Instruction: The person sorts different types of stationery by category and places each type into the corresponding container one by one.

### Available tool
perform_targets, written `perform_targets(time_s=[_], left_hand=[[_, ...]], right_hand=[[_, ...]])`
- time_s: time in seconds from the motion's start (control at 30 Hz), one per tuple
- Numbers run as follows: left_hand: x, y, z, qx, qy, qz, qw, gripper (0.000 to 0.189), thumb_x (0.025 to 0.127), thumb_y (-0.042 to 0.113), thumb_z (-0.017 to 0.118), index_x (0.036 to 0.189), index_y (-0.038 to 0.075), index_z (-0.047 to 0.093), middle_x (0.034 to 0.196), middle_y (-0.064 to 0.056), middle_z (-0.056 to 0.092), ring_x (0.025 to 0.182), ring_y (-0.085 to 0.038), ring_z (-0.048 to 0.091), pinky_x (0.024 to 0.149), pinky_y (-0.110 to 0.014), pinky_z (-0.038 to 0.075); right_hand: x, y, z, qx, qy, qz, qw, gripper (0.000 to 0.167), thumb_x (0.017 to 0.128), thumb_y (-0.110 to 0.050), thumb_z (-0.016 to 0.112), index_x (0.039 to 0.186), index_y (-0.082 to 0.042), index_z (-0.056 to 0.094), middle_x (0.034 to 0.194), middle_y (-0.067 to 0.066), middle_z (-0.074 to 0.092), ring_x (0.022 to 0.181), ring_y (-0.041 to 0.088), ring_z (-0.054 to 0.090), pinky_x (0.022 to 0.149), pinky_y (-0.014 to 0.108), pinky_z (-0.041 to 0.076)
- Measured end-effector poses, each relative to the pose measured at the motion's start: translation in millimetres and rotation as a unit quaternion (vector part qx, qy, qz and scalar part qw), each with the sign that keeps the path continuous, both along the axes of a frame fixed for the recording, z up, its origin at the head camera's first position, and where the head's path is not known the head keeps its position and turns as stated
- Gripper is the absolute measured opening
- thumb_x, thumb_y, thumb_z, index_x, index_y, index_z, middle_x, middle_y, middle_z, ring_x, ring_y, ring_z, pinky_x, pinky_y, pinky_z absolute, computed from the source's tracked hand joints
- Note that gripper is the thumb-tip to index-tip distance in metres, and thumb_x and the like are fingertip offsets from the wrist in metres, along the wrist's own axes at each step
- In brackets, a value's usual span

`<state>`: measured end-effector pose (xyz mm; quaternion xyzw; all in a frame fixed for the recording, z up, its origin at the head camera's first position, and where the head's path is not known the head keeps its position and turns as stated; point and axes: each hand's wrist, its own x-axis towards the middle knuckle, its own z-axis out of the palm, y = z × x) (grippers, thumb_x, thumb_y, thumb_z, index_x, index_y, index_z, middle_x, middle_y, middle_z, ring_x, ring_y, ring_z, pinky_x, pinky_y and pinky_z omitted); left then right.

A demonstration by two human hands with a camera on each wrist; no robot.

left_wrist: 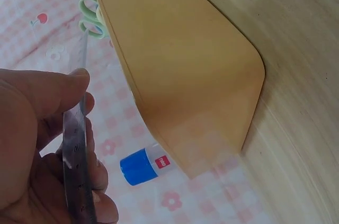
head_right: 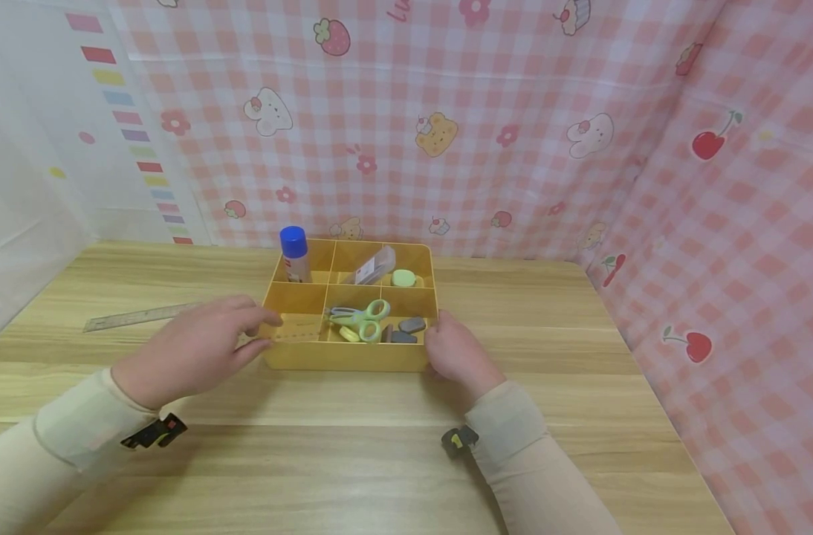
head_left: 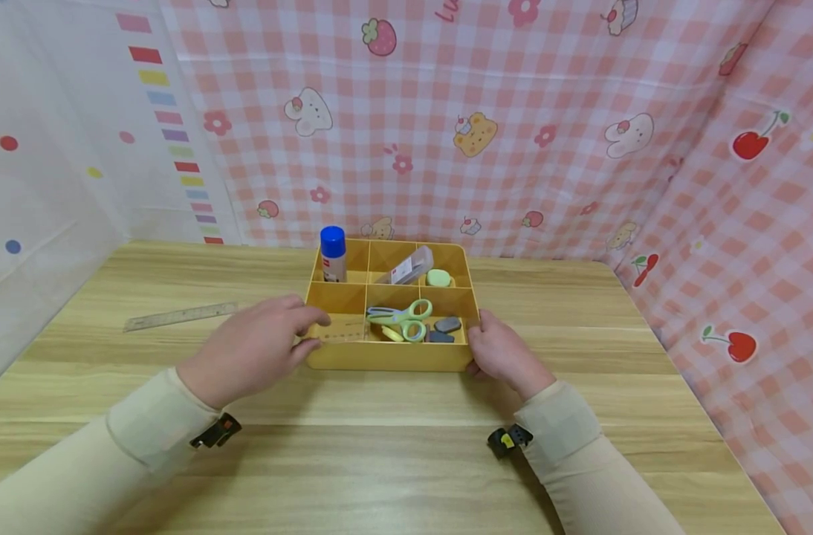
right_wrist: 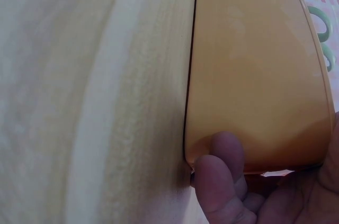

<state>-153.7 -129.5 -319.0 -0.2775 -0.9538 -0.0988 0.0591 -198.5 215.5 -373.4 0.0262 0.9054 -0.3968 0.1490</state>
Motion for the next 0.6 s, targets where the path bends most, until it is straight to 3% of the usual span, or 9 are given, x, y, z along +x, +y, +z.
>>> perform_targets(time_s=[0.3,0.47,0.6], left_hand=[[-6.8,3.1,-4.0,-0.029,0.016,-0.003,0.9994,0.038,0.102,0.028,0.071,0.133,0.006,0.07,0.114,-0.008,0.074,0.091,-0.018,0.064,0.086,-0.041,0.059],[-15.8,5.7,-5.0,-0.027,0.003,0.018,0.9995,0.041,0.102,0.028,0.07,0.138,0.007,0.067,0.123,-0.011,0.074,0.102,-0.026,0.071,0.092,-0.048,0.06],[-22.9,7.0,-3.4,-0.03,-0.007,0.032,0.999,0.04,0.103,0.025,0.069,0.138,0.006,0.066,0.123,-0.012,0.073,0.102,-0.027,0.071,0.09,-0.049,0.06]], right_hand=[[-0.6,0.3,-1.1,0.001,0.0,0.001,1.0,0.041,0.11,-0.018,0.031,0.145,-0.001,0.043,0.102,0.02,0.068,0.075,0.025,0.068,0.066,0.036,0.059],[-0.4,0.3,-0.2,-0.002,-0.003,0.001,1.0,0.042,0.11,-0.019,0.031,0.147,-0.001,0.042,0.103,0.019,0.068,0.077,0.025,0.068,0.066,0.036,0.06],[0.0,0.3,0.1,-0.002,-0.004,0.001,1.0,0.042,0.111,-0.019,0.031,0.147,-0.001,0.042,0.104,0.02,0.068,0.077,0.025,0.068,0.067,0.036,0.06]])
